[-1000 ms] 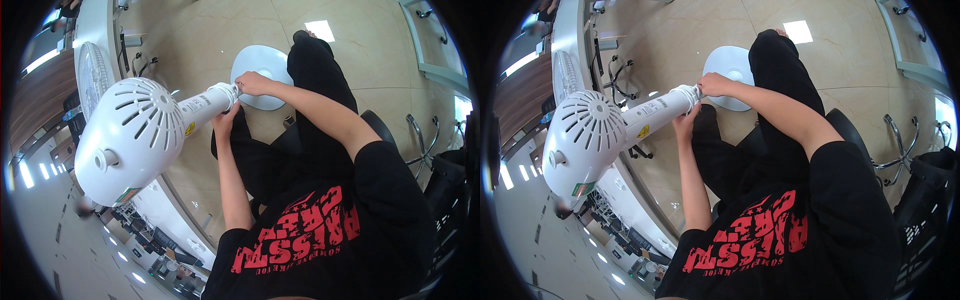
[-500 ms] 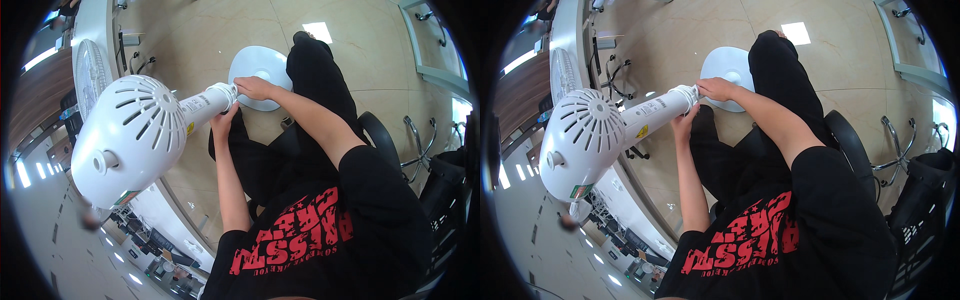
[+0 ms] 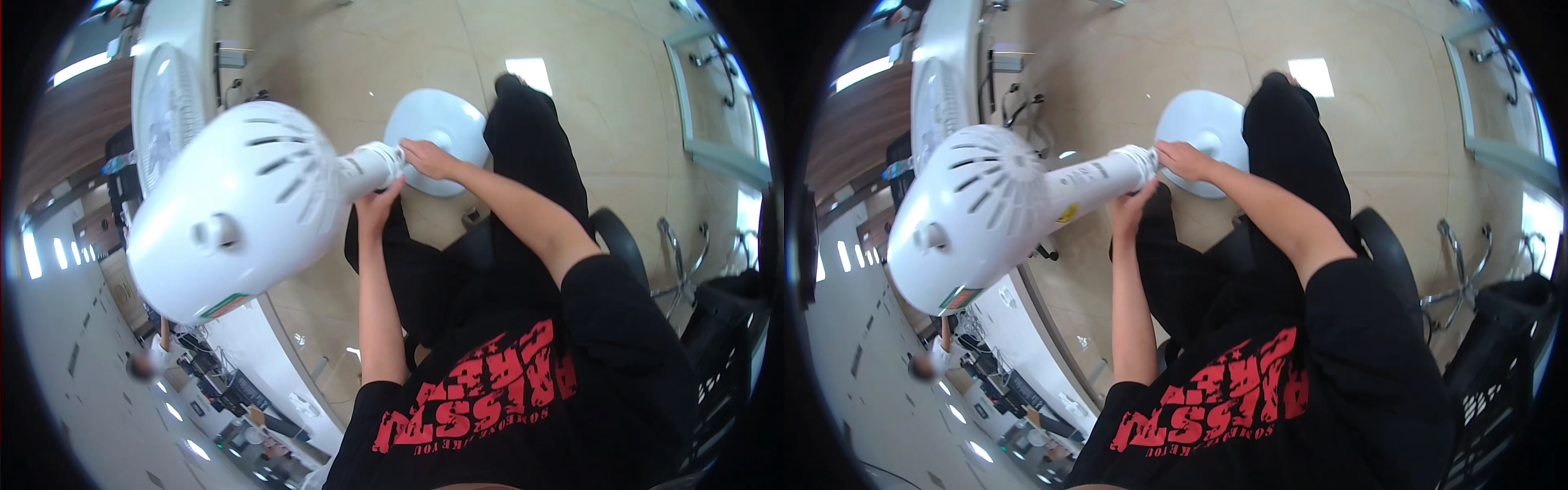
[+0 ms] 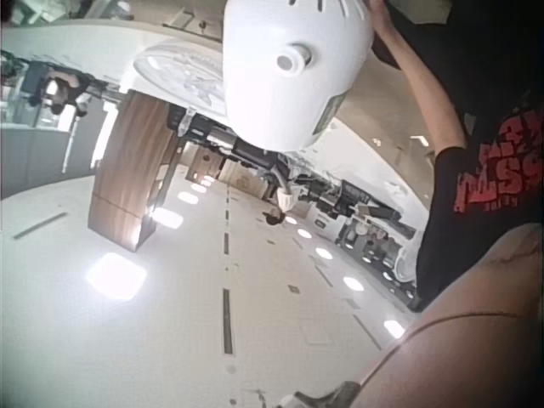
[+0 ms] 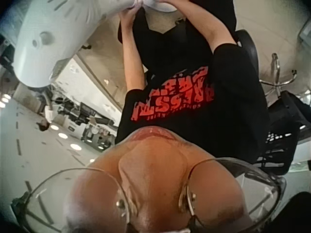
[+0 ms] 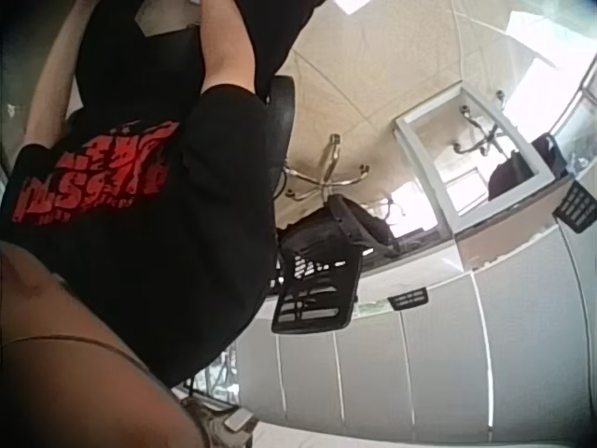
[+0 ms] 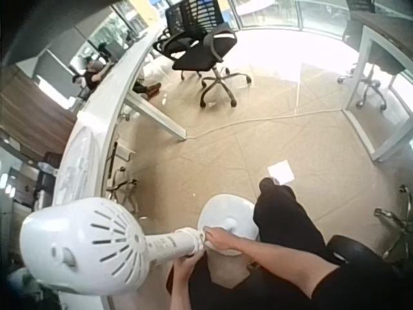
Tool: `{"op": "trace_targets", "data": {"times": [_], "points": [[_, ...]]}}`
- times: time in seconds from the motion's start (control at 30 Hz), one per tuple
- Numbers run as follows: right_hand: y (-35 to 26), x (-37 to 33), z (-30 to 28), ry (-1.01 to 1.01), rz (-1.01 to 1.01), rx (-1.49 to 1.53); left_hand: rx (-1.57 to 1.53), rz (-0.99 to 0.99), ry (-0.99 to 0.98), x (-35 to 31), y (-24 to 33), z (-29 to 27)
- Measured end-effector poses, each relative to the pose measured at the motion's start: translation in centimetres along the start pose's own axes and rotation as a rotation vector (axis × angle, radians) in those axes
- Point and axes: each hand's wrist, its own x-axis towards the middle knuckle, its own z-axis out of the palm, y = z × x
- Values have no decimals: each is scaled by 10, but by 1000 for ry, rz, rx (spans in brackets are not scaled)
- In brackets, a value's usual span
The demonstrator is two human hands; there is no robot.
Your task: The recorder is assembling a pedestal fan by attaching the main pole to the base and then installing the motor housing unit.
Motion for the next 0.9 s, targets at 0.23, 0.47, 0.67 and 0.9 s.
{"op": "trace_targets", "data": {"times": [0.23, 0.47, 0.67, 0.9], "points": [[24, -2, 0, -56, 56, -55, -201, 34, 300, -10, -57, 9], [74, 3, 8, -54, -213, -175, 124, -40, 50, -11, -4, -3], [64, 5, 8, -97, -15, -71, 91, 209, 174, -4, 13, 2], [13, 0, 12, -5, 294, 529, 76, 364, 315, 0, -4, 8]]}}
